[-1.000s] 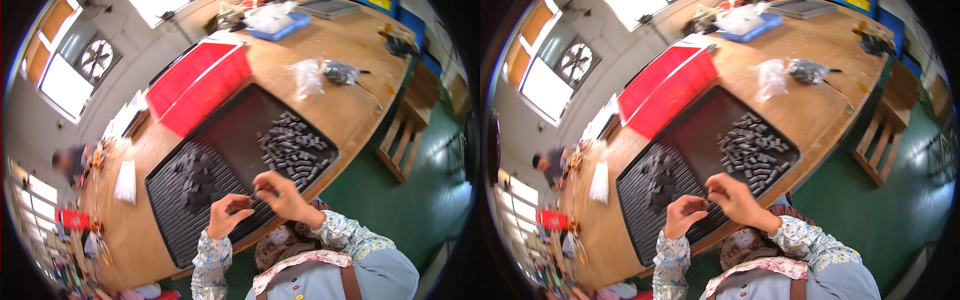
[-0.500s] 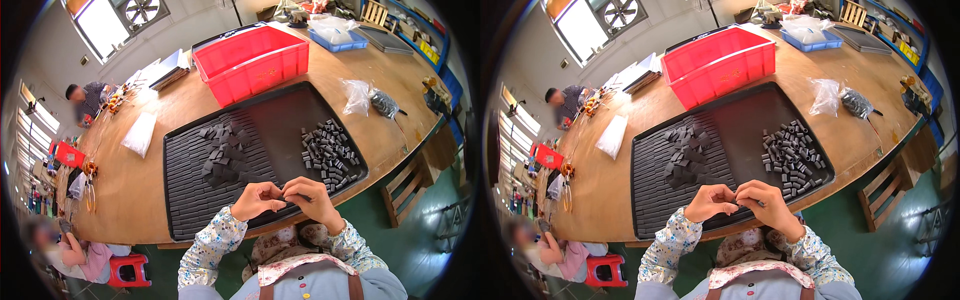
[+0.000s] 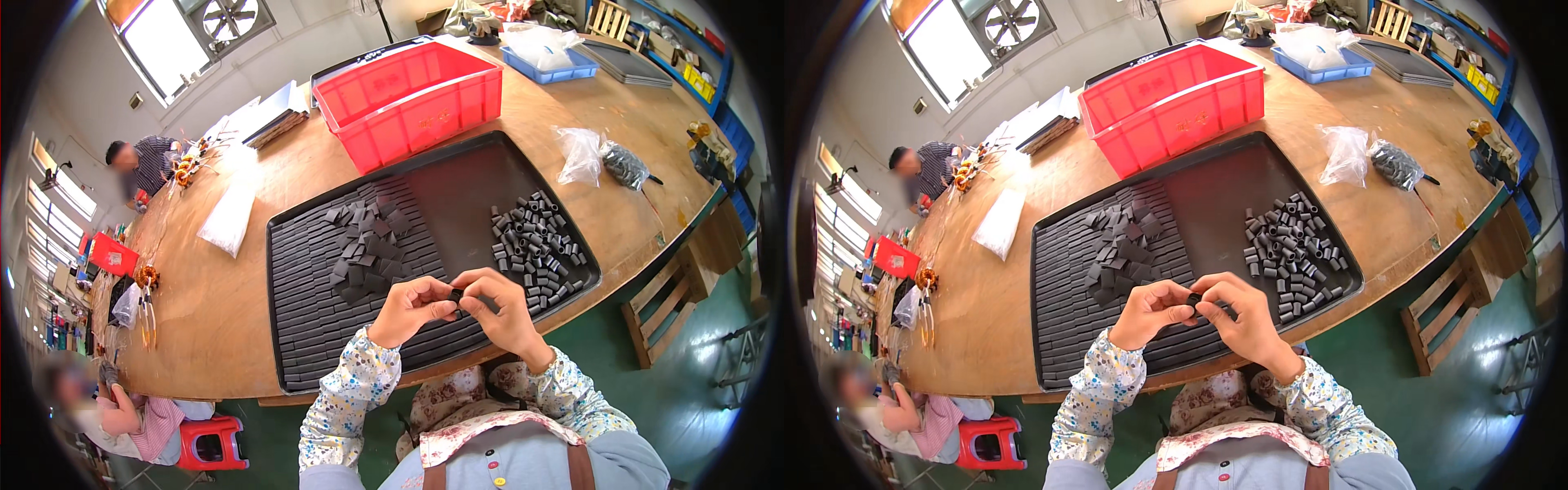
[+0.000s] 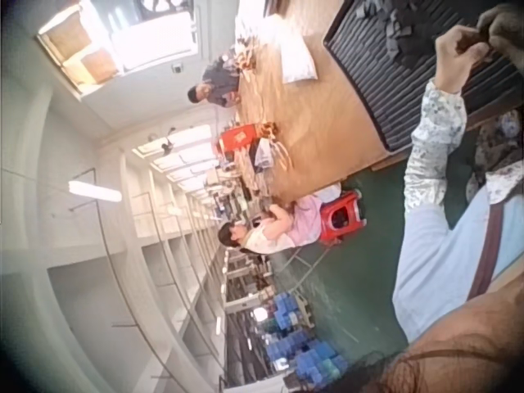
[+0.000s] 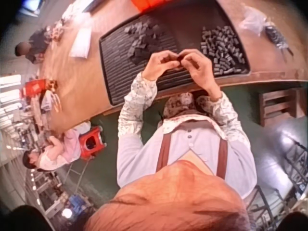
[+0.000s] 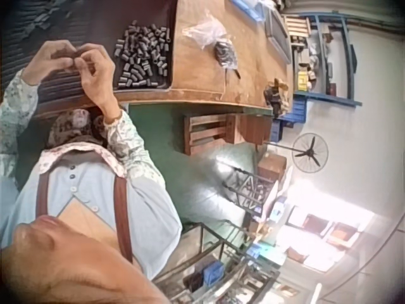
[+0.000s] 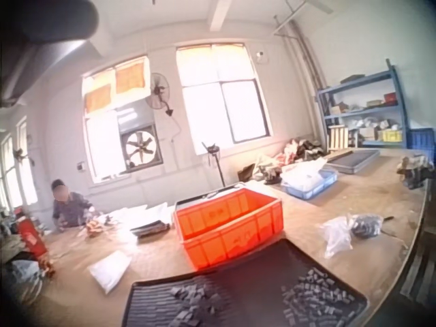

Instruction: The person sorts and assembles small black industrial components by hand, placing them onto a tray.

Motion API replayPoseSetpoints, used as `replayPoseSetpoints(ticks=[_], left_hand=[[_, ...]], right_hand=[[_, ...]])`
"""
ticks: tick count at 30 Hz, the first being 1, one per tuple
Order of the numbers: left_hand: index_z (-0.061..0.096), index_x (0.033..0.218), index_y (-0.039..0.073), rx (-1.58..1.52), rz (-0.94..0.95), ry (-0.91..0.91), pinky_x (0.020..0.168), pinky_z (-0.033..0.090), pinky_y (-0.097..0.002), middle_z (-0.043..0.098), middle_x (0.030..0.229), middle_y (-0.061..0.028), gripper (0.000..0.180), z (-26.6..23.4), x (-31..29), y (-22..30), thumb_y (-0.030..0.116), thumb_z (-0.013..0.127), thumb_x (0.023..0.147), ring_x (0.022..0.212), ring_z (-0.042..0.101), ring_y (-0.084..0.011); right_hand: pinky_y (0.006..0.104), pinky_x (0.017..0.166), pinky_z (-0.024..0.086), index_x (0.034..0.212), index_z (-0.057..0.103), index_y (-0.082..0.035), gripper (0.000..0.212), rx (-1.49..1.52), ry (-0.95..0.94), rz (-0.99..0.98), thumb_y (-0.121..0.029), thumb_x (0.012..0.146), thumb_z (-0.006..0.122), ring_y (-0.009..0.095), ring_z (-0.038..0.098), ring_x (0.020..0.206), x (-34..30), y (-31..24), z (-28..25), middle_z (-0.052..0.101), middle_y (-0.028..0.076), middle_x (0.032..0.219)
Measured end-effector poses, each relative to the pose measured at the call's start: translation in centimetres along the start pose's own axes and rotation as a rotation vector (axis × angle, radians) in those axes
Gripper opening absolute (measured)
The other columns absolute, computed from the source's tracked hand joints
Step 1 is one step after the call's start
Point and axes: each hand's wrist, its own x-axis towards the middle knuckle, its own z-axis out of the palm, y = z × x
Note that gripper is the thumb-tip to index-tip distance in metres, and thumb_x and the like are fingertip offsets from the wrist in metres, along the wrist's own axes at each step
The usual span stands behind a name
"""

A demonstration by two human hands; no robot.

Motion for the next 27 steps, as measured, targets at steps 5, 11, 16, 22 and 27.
replayPoseSetpoints(ticks=[5,11,16,22,27], left_hand=[[0.063,0.107,-0.007,0.051,-0.067,-0.005,0.08,0.057,-0.028,0.068,0.097,-0.0093,0.022,-0.1,-0.3,0.3,0.005,0.068,0.089,0.085,0.068,-0.0147],[0.068,0.101,-0.004,0.427,0.144,0.163,0.071,0.054,-0.0222,0.071,0.095,-0.0077,0.022,-0.9,-1.4,1.8,0.003,0.075,0.082,0.081,0.066,-0.01],[0.073,0.085,0.009,1.08,0.365,0.324,0.066,0.05,-0.0269,0.07,0.088,-0.0026,0.029,-3.1,-4.0,1.3,0.021,0.089,0.063,0.076,0.06,-0.0153],[0.071,0.08,0.01,1.154,0.403,0.314,0.072,0.05,-0.0323,0.067,0.092,-0.0005,0.031,-2.9,-4.3,0.4,0.021,0.09,0.058,0.081,0.058,-0.0208],[0.068,0.077,0.008,1.081,0.49,0.23,0.07,0.05,-0.031,0.067,0.092,-0.002,0.022,-2.9,-4.0,1.1,0.011,0.086,0.066,0.081,0.058,-0.0191]], right_hand=[[0.028,0.077,0.053,0.095,0.06,0.0,0.019,-0.01,-0.056,-0.023,0.007,0.08,0.068,0.018,0.065,0.087,0.2,0.1,-0.2,0.065,0.009,0.095],[0.0245,0.073,0.052,0.095,0.058,0.0,0.018,0.158,0.131,0.307,0.008,0.082,0.067,0.012,0.064,0.079,0.1,2.3,-0.1,0.066,0.006,0.088],[0.0267,0.065,0.048,0.089,0.063,-0.002,0.009,-0.276,0.057,0.28,0.003,0.083,0.066,0.017,0.06,0.068,0.4,3.8,-0.1,0.062,0.009,0.084],[0.0386,0.075,0.049,0.085,0.066,-0.002,0.006,-0.433,0.016,0.009,-0.003,0.08,0.069,0.031,0.059,0.085,0.2,4.0,-0.1,0.059,0.012,0.095],[0.0388,0.075,0.049,0.089,0.067,-0.003,0.01,-0.338,0.067,0.133,-0.004,0.08,0.069,0.032,0.06,0.087,-0.4,1.3,-1.2,0.06,0.011,0.093]])
